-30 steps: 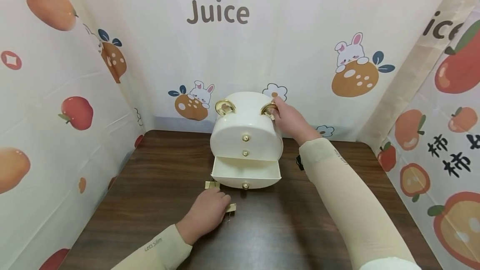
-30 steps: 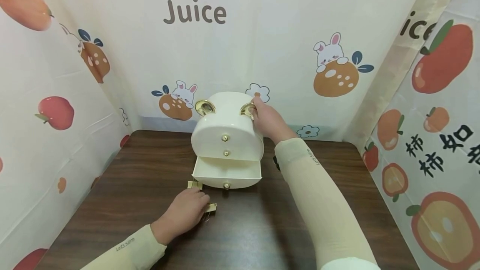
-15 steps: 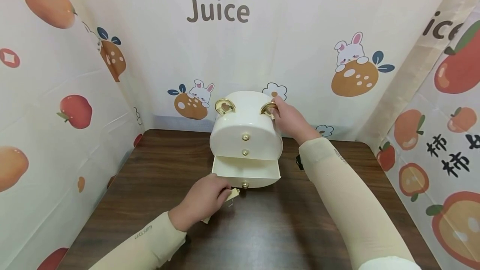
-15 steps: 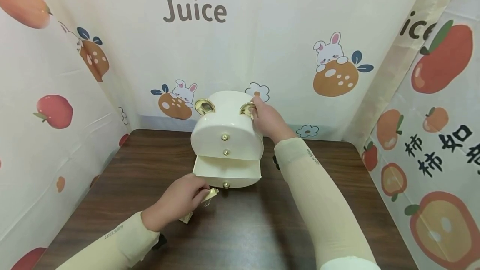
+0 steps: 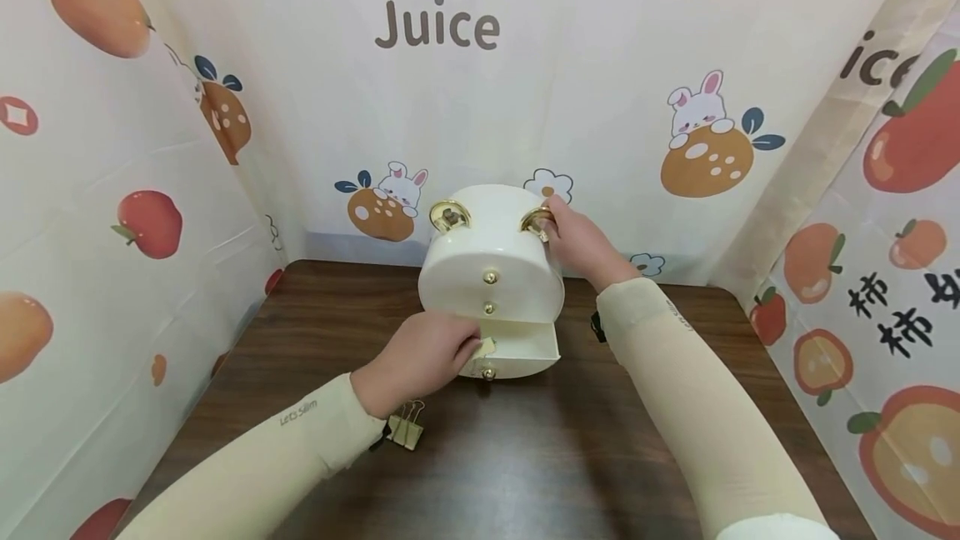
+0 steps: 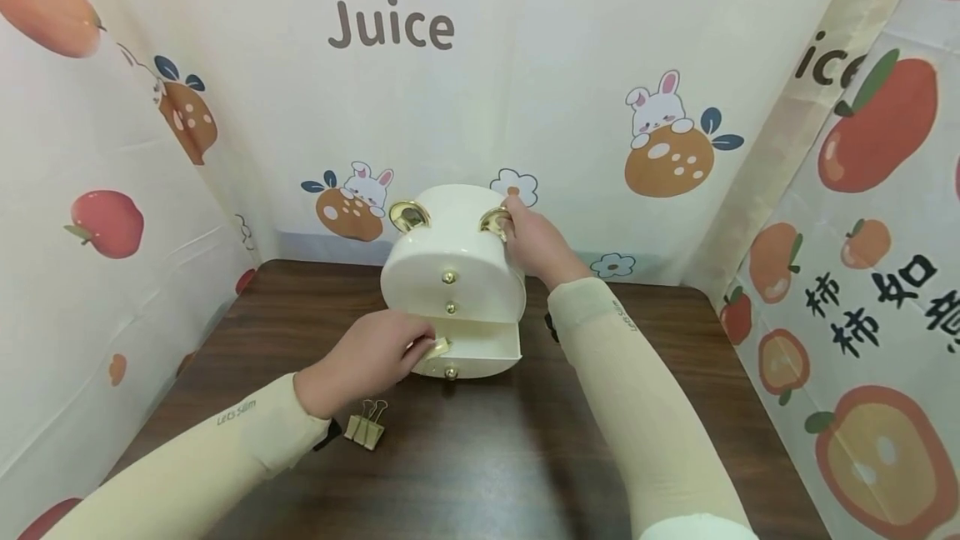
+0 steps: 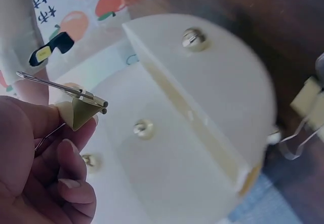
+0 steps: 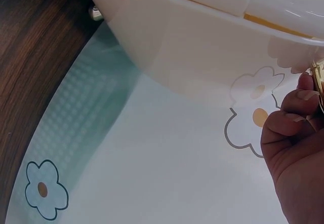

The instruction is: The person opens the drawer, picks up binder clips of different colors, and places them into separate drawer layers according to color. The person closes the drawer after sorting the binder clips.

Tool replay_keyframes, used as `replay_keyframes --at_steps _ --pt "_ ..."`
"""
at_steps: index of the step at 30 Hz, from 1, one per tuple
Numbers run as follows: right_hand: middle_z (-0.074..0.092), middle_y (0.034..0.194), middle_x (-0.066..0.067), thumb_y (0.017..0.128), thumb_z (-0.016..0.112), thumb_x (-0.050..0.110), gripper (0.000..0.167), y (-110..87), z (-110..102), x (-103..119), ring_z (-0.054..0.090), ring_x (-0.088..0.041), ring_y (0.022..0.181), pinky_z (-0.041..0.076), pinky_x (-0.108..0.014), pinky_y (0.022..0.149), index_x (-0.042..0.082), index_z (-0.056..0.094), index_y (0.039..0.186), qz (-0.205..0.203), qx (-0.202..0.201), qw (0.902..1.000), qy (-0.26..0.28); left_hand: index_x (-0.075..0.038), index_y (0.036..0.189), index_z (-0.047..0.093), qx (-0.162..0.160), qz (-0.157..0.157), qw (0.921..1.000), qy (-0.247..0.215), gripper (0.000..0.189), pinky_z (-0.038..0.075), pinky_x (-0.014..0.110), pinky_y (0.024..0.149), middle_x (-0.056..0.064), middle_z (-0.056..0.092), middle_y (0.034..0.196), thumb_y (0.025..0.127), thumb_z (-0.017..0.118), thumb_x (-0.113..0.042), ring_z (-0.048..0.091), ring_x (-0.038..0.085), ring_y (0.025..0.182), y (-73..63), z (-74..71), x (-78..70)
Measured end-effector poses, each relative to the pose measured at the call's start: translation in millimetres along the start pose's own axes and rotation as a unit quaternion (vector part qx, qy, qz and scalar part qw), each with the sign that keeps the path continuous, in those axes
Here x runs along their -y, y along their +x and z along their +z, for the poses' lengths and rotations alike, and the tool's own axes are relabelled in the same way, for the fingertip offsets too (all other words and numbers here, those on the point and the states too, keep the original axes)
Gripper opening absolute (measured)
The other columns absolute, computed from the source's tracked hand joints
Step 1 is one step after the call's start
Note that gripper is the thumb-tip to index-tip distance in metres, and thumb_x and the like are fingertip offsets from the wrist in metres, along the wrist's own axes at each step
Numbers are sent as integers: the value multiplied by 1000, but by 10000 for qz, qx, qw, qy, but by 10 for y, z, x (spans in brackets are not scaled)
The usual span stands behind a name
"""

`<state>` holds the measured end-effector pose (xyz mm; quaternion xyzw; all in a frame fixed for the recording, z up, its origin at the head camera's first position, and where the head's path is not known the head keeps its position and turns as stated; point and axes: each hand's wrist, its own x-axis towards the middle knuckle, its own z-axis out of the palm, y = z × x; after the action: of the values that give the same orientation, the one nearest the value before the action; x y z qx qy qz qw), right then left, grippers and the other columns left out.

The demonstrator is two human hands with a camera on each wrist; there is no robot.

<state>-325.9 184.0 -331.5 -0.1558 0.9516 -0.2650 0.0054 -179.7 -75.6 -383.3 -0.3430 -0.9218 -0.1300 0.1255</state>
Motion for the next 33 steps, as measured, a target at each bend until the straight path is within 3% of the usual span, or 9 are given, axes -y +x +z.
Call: replay_keyframes --at_steps 6,11,16,22,28,33 --pt "60 128 -18 113 39 31 25 -5 9 4 59 -33 109 45 -52 91 15 40 133 -16 -39 10000 -11 -21 88 65 6 97 9999 -69 16 47 31 65 -11 56 73 103 65 -24 53 9 68 272 -66 -101" --pt "59 129 -19 113 38 31 27 -21 7 -10 59 -33 111 46 -53 92 14 40 135 -15 -11 10000 -44 -20 86 67 -66 104 9999 -87 17 49 34 65 -8 61 74 103 65 -24 59 13 71 437 59 -199" --pt "60 128 -20 113 38 29 28 -40 -3 3 59 -34 111 45 -53 93 12 40 135 -91 -39 9999 -75 -21 82 64 -56 -230 9994 266 23 48 35 61 -8 59 70 103 64 -28 61 15 71 571 220 -262" --pt "61 120 -19 113 41 26 23 -30 1 0 58 -33 103 44 -52 89 12 41 132 -129 -84 9999 -78 -20 74 60 -288 -232 9935 1078 29 47 37 50 -4 57 62 101 65 -29 62 18 60 648 464 -326" --pt "60 122 -19 113 39 28 24 -42 -7 16 58 -33 104 44 -51 90 13 40 132 -103 -39 9999 -66 -18 72 63 -636 -276 9841 1635 25 51 37 56 -4 61 60 97 67 -22 64 19 57 690 707 -368" --pt "60 119 -18 113 39 28 23 -42 -13 27 57 -33 103 44 -50 89 13 40 130 -75 -7 9999 -78 -19 67 62 -526 -571 9827 1683 24 50 34 58 -5 57 55 88 72 -19 61 17 54 717 823 -369"
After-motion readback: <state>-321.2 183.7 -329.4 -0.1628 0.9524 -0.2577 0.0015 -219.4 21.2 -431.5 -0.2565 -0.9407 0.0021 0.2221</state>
